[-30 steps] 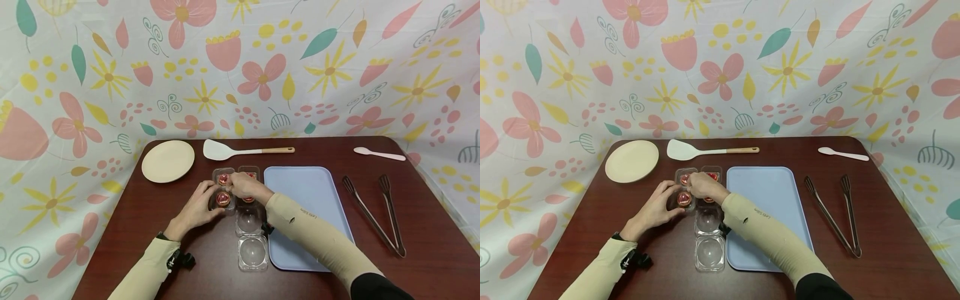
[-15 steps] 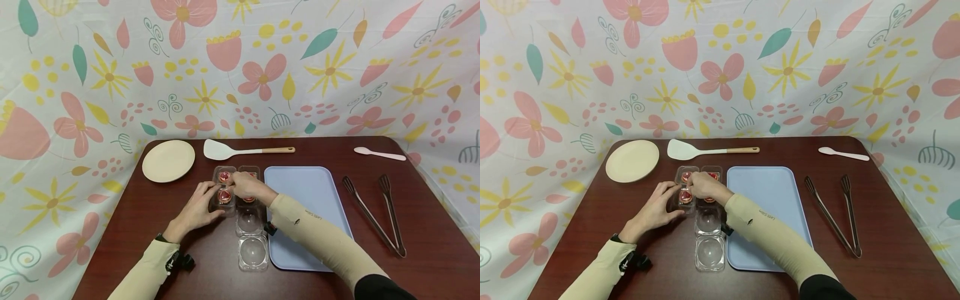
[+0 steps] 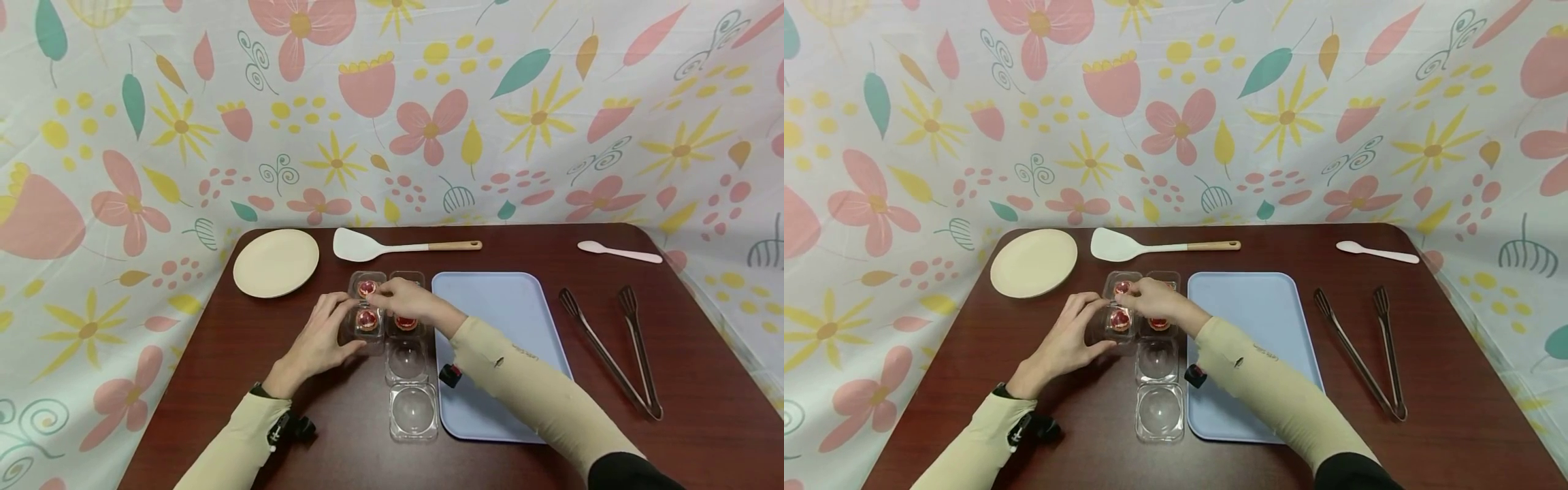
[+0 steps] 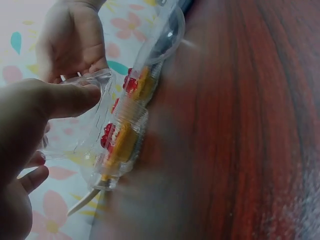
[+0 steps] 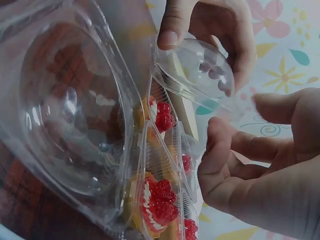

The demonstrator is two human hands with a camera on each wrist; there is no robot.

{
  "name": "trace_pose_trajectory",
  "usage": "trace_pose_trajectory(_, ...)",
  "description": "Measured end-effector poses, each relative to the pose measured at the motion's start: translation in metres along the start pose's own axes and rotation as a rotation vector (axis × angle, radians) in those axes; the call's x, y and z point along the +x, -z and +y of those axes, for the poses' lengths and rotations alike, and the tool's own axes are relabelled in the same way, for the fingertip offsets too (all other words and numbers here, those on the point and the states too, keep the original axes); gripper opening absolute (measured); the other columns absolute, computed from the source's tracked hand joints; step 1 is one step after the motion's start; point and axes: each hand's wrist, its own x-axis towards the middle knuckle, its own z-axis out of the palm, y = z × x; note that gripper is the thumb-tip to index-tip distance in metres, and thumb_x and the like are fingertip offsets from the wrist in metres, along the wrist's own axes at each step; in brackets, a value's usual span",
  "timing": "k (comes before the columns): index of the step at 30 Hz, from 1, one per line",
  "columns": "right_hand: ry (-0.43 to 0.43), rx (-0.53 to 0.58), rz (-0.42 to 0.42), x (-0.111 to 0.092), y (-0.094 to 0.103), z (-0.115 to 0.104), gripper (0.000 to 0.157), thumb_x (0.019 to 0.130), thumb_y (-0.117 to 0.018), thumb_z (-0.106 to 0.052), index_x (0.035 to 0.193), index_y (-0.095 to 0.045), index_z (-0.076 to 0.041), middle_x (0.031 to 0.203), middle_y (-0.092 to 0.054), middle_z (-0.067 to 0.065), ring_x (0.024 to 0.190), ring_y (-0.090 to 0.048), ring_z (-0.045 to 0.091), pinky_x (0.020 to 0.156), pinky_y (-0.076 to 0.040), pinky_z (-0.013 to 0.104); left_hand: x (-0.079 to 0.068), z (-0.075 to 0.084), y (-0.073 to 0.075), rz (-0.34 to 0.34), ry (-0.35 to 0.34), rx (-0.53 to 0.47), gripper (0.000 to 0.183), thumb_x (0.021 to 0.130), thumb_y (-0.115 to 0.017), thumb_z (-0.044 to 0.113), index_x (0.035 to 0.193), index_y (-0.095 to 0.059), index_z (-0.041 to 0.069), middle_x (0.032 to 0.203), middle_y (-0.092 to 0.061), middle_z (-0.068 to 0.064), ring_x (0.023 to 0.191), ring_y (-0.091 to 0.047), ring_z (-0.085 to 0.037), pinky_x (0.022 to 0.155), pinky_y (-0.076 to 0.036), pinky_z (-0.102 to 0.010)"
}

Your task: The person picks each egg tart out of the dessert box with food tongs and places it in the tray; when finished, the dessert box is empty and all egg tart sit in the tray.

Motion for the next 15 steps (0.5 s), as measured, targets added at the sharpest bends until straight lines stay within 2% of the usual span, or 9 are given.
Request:
trace_pose_trajectory(3,-0.034,0.176,-0.028,-0.004,0.0,0.0,0.045,0.101,-0.049,-0.039,0.112,-0.066,0.002,0.085,-0.063,0.009,0.076,-0.06,0.022,0.068,-0.052,0.036,0.001,0.002,0.002,0.02,-0.012,-0.004,0.073,0.067,-0.09,0.025,0.128,-0.055,0.005,0.124,-0.049,-0.01,0.116,-0.044,-0.026,0.1,-0.04,-0.041)
trace_pose_trajectory(7,-0.072,0.361,-0.079,-0.009,-0.001,-0.001,0.054,0.103,-0.042,-0.041,0.116,-0.06,0.009,0.086,-0.061,0.01,0.073,-0.059,0.018,0.068,-0.052,0.03,0.002,0.005,0.004,0.044,-0.029,-0.001,0.074,0.065,-0.09,0.025,0.128,-0.055,0.005,0.124,-0.049,-0.011,0.115,-0.044,-0.026,0.099,-0.041,-0.041)
trace_pose_trajectory(12,-0.082,0.466,-0.143,-0.012,-0.003,0.002,0.063,0.104,-0.037,-0.045,0.111,-0.06,0.013,0.096,-0.067,0.024,0.072,-0.061,0.017,0.068,-0.052,0.028,0.003,0.008,0.004,0.068,-0.041,0.012,0.075,0.063,-0.09,0.024,0.126,-0.055,0.005,0.123,-0.048,-0.012,0.114,-0.043,-0.027,0.096,-0.043,-0.04)
trace_pose_trajectory(15,-0.1,0.499,-0.178,-0.015,-0.005,0.004,0.066,0.103,-0.036,-0.047,0.111,-0.06,0.014,0.102,-0.067,0.026,0.074,-0.062,0.017,0.069,-0.051,0.028,0.004,0.009,0.005,0.079,-0.04,0.016,0.074,0.063,-0.09,0.023,0.125,-0.054,0.005,0.124,-0.047,-0.012,0.114,-0.043,-0.027,0.097,-0.042,-0.039)
